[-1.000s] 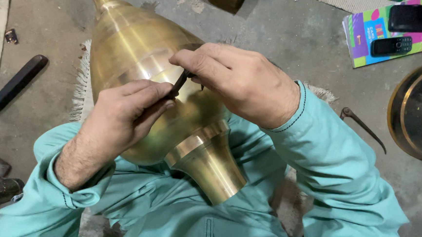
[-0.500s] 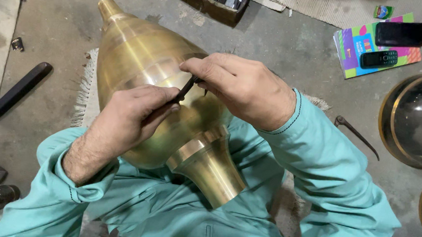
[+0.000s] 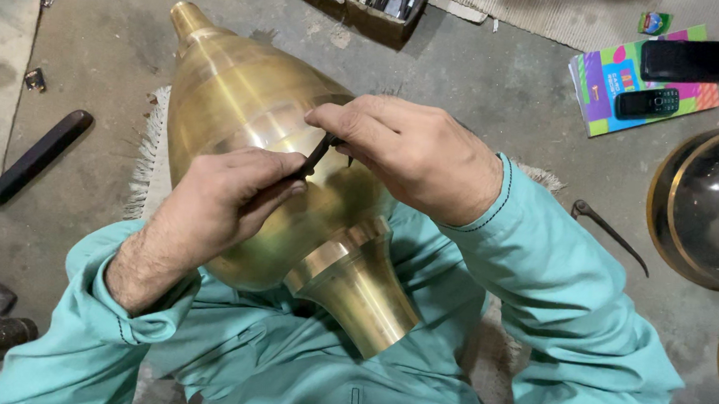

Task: The person sits on the floor holding a large brass vessel on their lap and uses dividers to scribe a horizontal line around its circumference. They steady the vessel with one hand while moving the dividers around the marked band, repositioning to continue the line.

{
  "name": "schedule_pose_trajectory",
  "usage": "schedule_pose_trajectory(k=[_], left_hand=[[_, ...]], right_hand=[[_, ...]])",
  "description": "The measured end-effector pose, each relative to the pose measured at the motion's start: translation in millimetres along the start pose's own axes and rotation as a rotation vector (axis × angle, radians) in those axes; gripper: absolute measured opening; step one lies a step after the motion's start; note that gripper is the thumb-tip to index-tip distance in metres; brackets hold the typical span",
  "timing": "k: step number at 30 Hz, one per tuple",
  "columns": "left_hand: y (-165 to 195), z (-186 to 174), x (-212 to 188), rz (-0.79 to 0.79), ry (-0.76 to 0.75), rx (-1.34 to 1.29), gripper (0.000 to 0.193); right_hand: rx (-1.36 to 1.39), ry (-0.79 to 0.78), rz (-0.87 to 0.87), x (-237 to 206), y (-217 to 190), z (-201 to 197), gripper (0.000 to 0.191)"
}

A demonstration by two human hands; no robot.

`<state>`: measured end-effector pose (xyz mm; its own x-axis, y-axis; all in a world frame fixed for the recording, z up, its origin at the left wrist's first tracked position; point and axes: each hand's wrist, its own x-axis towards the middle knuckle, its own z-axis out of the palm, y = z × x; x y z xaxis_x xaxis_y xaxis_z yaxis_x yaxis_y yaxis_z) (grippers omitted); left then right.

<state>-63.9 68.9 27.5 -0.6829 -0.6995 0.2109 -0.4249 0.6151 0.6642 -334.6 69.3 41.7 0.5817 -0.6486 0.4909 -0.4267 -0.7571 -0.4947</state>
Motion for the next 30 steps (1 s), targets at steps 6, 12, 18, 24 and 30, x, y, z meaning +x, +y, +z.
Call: schedule_pose_trajectory(k=[6,12,18,24,30], left_hand=[[1,0,0,0.026,0.001,0.007,0.024],[-6,-11,1,0.096,-0.14,-0.028,0.031],[-22,-17,-6,0.151,-0.164,-0.14,0.034],[-47,-11,-14,0.112,-0.174,-0.124,0.033],[-55,-32,-22,0.117,-0.226,-0.256,0.026]], right_hand=[[-0.028,-0.019,0.011,-4,-4,-2,0.043],[0.042,-0.095,0.072,-5,-32,-14,0.046],[-0.056,-0.104,-0.058,26,-70,-49,0.043],[-0.158,0.019,-0.121,101,-80,5,0.06],[-0.118,-0.804,0.055,100,-79,-7,0.056]])
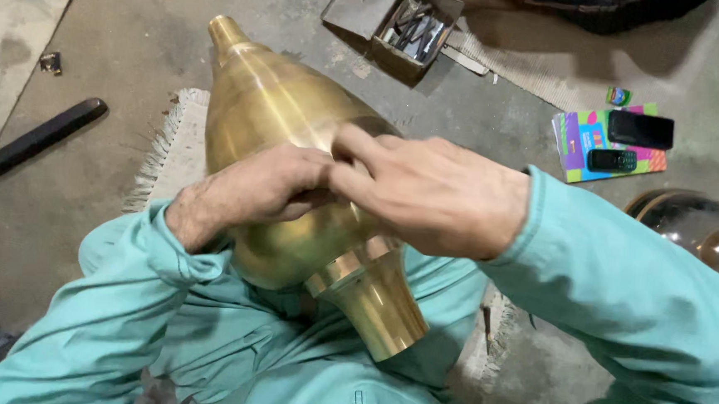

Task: The person sits on the floor holding a large brass vessel on their lap and uses dividers to scribe a horizontal line around its circumference. They steady the vessel with one hand while moving the dividers around the marked band, repositioning to continue the line.

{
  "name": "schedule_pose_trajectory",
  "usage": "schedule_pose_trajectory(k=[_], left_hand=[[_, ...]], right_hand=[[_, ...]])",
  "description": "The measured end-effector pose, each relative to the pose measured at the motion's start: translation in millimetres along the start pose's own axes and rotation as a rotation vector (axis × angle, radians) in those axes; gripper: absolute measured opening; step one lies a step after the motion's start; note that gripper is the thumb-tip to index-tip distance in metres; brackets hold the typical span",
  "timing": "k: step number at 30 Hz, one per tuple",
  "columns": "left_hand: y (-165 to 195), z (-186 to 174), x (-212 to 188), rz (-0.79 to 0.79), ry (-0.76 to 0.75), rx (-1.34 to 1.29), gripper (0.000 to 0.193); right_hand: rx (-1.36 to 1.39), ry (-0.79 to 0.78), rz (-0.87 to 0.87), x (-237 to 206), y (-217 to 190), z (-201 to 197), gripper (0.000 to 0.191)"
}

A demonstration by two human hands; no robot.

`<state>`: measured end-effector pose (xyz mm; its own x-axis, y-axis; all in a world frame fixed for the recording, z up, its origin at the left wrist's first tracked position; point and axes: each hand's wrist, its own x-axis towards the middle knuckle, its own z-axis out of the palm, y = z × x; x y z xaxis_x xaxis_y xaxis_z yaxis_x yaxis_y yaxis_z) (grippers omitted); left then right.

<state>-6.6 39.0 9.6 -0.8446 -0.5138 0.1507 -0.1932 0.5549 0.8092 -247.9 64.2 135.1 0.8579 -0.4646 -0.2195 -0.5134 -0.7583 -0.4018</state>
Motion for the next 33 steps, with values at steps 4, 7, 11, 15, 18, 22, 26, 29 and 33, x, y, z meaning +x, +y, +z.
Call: schedule_pose_trajectory(k=[4,7,11,15,18,22,26,29,33], left_hand=[[-5,-23,5,0.179,-0.071,-0.051,0.025],[-22,-34,-7,0.241,0.122,-0.021,0.032],[-58,-40,-46,0.056,0.546,0.091,0.024],[-89,-34,-75,-0.049,0.709,0.018,0.018],[-103,-37,-87,-0.039,0.697,0.005,0.017],[-109,-42,-92,0.002,0.707,-0.01,0.017],[-113,-44,-98,0.018,0.713,-0.003,0.017],[-116,-44,-100,0.042,0.723,0.004,0.017],[-115,-46,-100,0.067,0.732,0.014,0.015]], right_hand=[[-0.118,0.026,-0.193,7,-10,-7,0.034],[0.012,0.065,-0.074,27,-24,-8,0.032],[0.124,0.162,0.312,54,-38,-5,0.023],[0.157,0.18,0.562,93,-49,-14,0.028],[0.318,-0.028,1.066,127,-57,-18,0.029],[0.033,0.135,0.779,157,-65,-13,0.024],[-0.082,0.112,0.711,176,-70,-3,0.021],[-0.107,0.004,0.732,183,-78,0,0.023],[-0.14,-0.133,0.592,175,-98,1,0.026]])
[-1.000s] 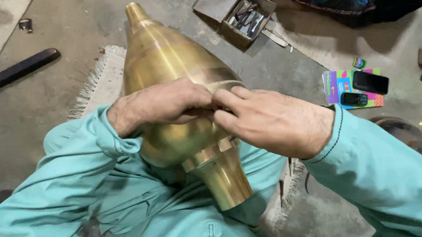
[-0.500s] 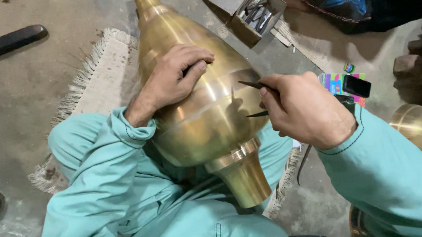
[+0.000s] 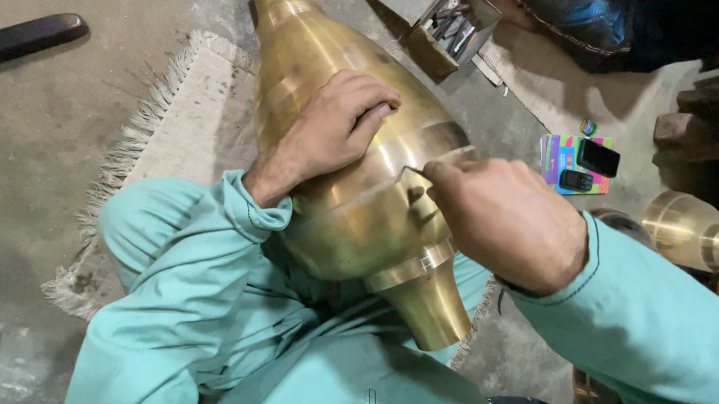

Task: The person sits on the floor holding a large brass vessel on their lap and uses dividers to scribe a horizontal line around its circumference. They steady the vessel with one hand while moving the dividers around the marked band, repositioning to continue the line.

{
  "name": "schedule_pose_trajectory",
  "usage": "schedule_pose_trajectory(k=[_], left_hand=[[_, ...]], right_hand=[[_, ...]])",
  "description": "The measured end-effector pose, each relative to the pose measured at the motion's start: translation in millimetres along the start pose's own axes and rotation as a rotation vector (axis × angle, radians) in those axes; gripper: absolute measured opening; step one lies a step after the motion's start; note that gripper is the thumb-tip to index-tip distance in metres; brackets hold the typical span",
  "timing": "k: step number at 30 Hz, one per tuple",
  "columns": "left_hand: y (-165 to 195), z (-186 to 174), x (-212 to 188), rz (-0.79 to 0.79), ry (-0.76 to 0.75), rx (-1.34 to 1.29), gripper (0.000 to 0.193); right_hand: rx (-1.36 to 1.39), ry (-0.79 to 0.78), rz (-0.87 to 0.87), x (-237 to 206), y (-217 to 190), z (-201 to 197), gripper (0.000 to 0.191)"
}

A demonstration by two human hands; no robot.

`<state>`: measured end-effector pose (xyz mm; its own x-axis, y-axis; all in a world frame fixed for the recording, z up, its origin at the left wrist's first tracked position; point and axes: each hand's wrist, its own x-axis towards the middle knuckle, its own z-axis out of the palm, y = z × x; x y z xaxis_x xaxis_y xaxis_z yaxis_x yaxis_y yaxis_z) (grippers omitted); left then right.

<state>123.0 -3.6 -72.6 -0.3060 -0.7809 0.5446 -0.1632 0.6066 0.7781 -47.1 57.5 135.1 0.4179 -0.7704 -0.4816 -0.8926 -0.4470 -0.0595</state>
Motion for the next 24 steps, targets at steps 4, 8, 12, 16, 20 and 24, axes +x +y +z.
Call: schedule_pose_trajectory(k=[4,8,12,16,20,24], left_hand=[[5,-1,13,-0.036,-0.126,0.163,0.011],[18,7,41,0.117,-0.306,0.186,0.014],[47,33,63,0.145,-0.755,-0.365,0.027],[66,58,71,0.234,-0.971,-0.342,0.027],[70,72,72,0.4,-0.912,-0.194,0.023],[75,83,70,0.427,-0.873,-0.063,0.024]], right_hand=[[-0.174,-0.01,-0.258,-24,-3,13,0.048],[-0.335,0.051,-0.436,-44,10,26,0.062],[-0.409,0.095,-0.618,-59,31,36,0.071],[-0.573,0.194,-0.696,-73,46,51,0.066],[-0.619,0.298,-0.78,-84,68,63,0.062],[-0.628,0.357,-0.816,-96,92,76,0.059]])
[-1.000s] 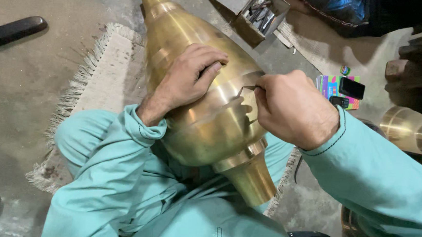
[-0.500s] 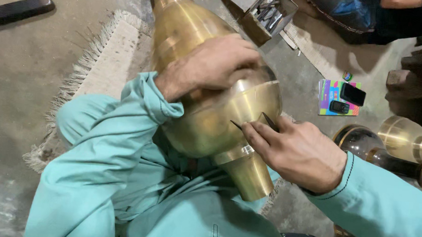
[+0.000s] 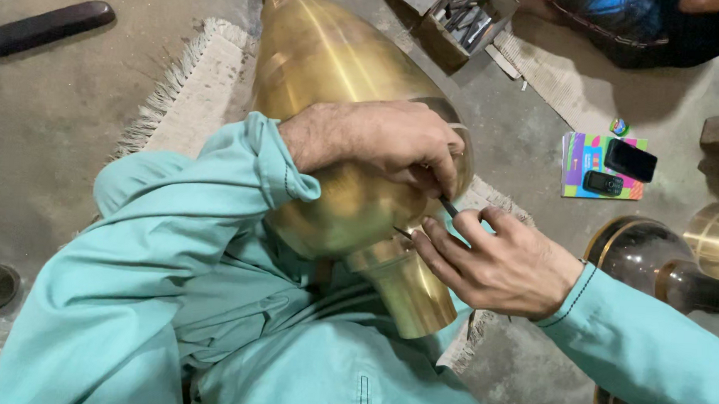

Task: The person sits on the floor holding a large brass vessel on their lap and uses dividers to scribe a horizontal line around its circumference. They steady the vessel with one hand while moving the dividers around the marked band, repositioning to continue the line.

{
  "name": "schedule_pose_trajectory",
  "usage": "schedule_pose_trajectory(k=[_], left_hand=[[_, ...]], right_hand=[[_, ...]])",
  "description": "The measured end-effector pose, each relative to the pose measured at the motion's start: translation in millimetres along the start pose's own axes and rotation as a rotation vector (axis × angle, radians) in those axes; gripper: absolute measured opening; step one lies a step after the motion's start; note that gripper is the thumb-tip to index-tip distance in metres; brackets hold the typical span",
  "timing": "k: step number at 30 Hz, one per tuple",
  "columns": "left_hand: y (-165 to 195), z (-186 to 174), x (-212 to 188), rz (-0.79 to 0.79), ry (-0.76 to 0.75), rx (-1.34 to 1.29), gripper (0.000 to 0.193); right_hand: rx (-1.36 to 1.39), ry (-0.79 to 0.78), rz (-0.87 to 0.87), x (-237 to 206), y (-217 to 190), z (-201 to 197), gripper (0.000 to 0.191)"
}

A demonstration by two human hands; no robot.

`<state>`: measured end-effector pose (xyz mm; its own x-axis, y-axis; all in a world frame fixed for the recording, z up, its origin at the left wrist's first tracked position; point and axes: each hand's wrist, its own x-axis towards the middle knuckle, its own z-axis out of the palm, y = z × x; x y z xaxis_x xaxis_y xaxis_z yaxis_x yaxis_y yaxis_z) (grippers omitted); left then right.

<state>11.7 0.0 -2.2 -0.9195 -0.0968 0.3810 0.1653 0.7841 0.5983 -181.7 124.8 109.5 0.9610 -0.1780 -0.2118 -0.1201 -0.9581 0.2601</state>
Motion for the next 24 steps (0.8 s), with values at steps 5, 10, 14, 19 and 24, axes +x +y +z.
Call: schedule_pose_trajectory(k=[5,10,14,19,24], left_hand=[[9,8,3,-0.082,0.041,0.0,0.023],[14,18,6,-0.107,0.06,0.02,0.024],[17,24,7,-0.107,0.112,0.042,0.031],[23,31,6,-0.128,0.171,0.08,0.029],[31,35,7,-0.202,0.132,0.125,0.031]], right_hand=[[0.014,0.08,-0.01,-26,7,19,0.052],[-0.088,0.049,-0.06,-40,10,27,0.043],[-0.037,0.041,-0.068,-48,14,27,0.031],[0.129,0.025,-0.069,-55,22,36,0.018],[0.698,0.279,0.325,-72,11,47,0.024]])
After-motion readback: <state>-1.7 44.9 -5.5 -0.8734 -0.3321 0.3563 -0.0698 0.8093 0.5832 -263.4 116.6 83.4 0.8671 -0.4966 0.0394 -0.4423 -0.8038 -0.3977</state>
